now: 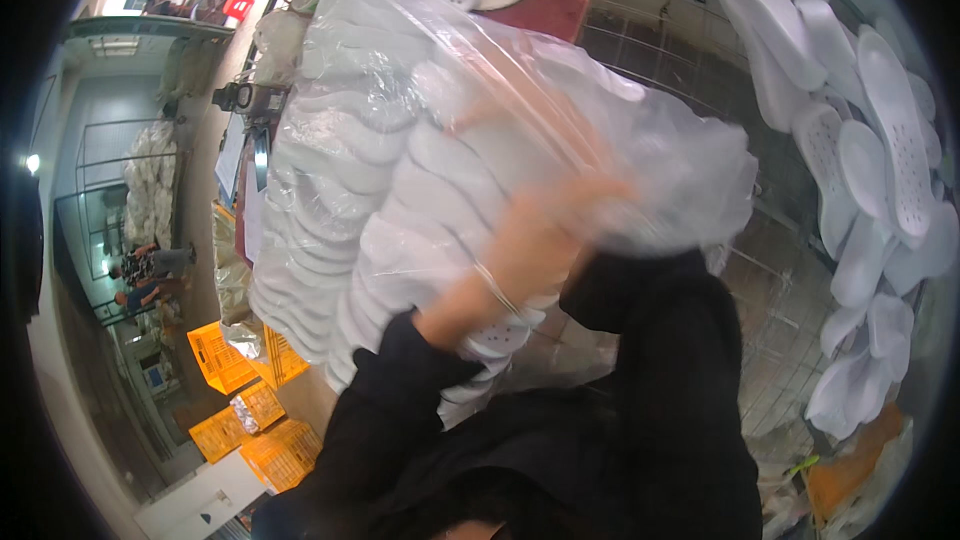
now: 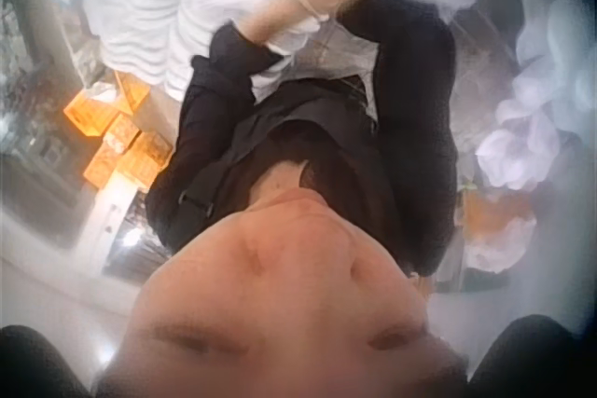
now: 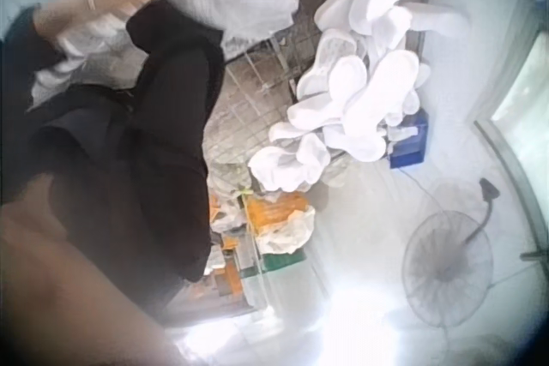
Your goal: The person picks white shoe insoles from a wire rack, inspects them, and places them into a clear plastic bag. They repeatedly gather insoles, align them, and pack them into the bag while moving between the rack and nearby crates.
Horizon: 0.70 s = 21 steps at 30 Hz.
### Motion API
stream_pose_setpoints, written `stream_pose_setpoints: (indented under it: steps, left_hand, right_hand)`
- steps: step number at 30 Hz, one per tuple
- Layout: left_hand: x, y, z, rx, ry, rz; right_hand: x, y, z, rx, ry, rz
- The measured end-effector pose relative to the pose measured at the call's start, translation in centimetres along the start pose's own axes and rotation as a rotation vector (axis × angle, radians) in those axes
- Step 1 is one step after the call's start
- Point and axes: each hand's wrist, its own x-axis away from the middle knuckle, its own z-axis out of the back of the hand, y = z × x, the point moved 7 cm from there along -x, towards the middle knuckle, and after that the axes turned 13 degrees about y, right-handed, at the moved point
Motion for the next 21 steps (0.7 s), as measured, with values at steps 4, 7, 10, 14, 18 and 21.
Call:
stream_pose_setpoints:
  steps: [4, 7, 10, 14, 18, 21]
  left_hand:
    - [-4.1, -7.0, 14.9, 0.384, 0.659, 0.719]
    - [-1.9, -0.2, 18.5, -0.91, 0.85, -0.214]
    - [5.1, -1.6, 5.5, -0.669, 0.165, -0.331]
    - [10.6, -7.2, -4.2, -1.197, -0.672, -0.194]
    - [9.2, -6.6, -7.1, -1.428, -0.469, -0.125]
    - [10.5, -1.6, -19.3, -0.593, -0.481, -0.166]
  right_hand:
    - [9.1, -0.7, 7.0, -0.266, 0.093, 0.015]
    - [22.6, 0.4, 7.1, -0.168, -0.303, -0.032]
    - [33.0, 3.8, 5.6, 0.139, -0.371, -0.103]
    - [41.8, 8.8, 8.8, -0.109, 0.0, -0.326]
    - [50.2, 14.5, 21.3, 0.349, 0.312, -0.442]
    - [54.1, 21.0, 31.0, 0.552, 0.664, -1.055]
